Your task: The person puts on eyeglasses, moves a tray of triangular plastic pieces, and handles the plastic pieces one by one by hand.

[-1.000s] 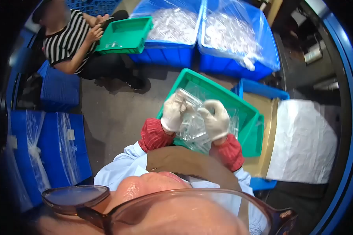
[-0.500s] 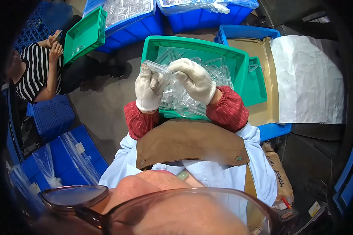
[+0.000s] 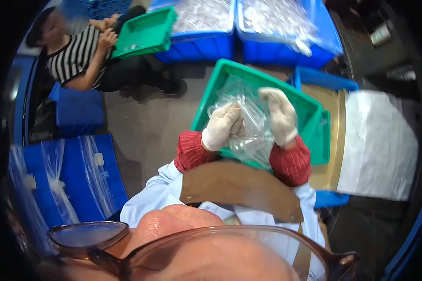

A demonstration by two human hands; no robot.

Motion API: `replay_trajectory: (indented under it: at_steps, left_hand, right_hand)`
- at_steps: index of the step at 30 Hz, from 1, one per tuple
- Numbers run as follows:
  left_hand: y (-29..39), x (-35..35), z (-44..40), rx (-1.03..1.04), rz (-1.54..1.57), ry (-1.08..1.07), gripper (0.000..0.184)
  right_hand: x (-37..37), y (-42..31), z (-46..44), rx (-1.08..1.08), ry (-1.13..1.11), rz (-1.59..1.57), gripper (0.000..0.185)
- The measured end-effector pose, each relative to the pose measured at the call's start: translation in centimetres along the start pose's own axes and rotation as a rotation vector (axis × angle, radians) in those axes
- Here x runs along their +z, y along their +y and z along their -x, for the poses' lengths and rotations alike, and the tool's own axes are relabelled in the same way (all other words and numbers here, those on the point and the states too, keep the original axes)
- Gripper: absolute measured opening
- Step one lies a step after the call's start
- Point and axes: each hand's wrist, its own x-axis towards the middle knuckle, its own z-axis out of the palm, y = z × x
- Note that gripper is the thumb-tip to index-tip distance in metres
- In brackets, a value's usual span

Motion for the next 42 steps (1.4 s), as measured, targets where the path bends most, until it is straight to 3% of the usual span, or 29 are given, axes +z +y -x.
replay_trajectory:
  at_steps: [4,5,7,9,10,16,18,25,42]
  left_hand:
    - [0.6,-0.8,-0.6,0.125,-0.009,0.103,0.032]
    - [0.8,-0.7,-0.5,0.153,-0.023,0.116,0.030]
    - [0.8,-0.8,-0.7,0.236,-0.058,0.101,0.029]
    - [-0.5,-1.7,-1.4,0.290,-0.078,0.116,0.029]
    - [-0.5,-1.7,-1.5,0.278,0.039,0.084,0.026]
    - [-1.0,-2.8,-2.7,0.279,-0.261,0.089,0.022]
    - [-1.4,-3.0,-3.2,0.303,-0.387,0.090,0.030]
    - [-1.0,-2.3,-3.6,-0.052,-0.358,0.045,0.042]
    - [-2.0,-2.8,-4.5,-0.155,-0.302,0.072,0.038]
  right_hand:
    - [0.9,-3.1,0.5,0.007,-0.088,0.054,0.050]
    - [0.7,-2.9,0.6,-0.021,-0.173,0.037,0.042]
    - [1.0,-3.3,0.9,0.228,-0.228,0.024,0.030]
    - [1.5,-2.5,0.8,0.156,-0.133,0.105,0.021]
    - [1.4,-2.0,0.6,0.160,-0.100,0.118,0.019]
    - [0.9,-1.0,0.2,0.138,-0.005,0.213,0.018]
    - [0.7,-0.8,-0.1,0.143,0.026,0.230,0.016]
    - [-0.8,1.3,-0.3,0.272,0.043,0.194,0.016]
    - [-1.6,3.8,-0.7,0.269,0.009,0.220,0.017]
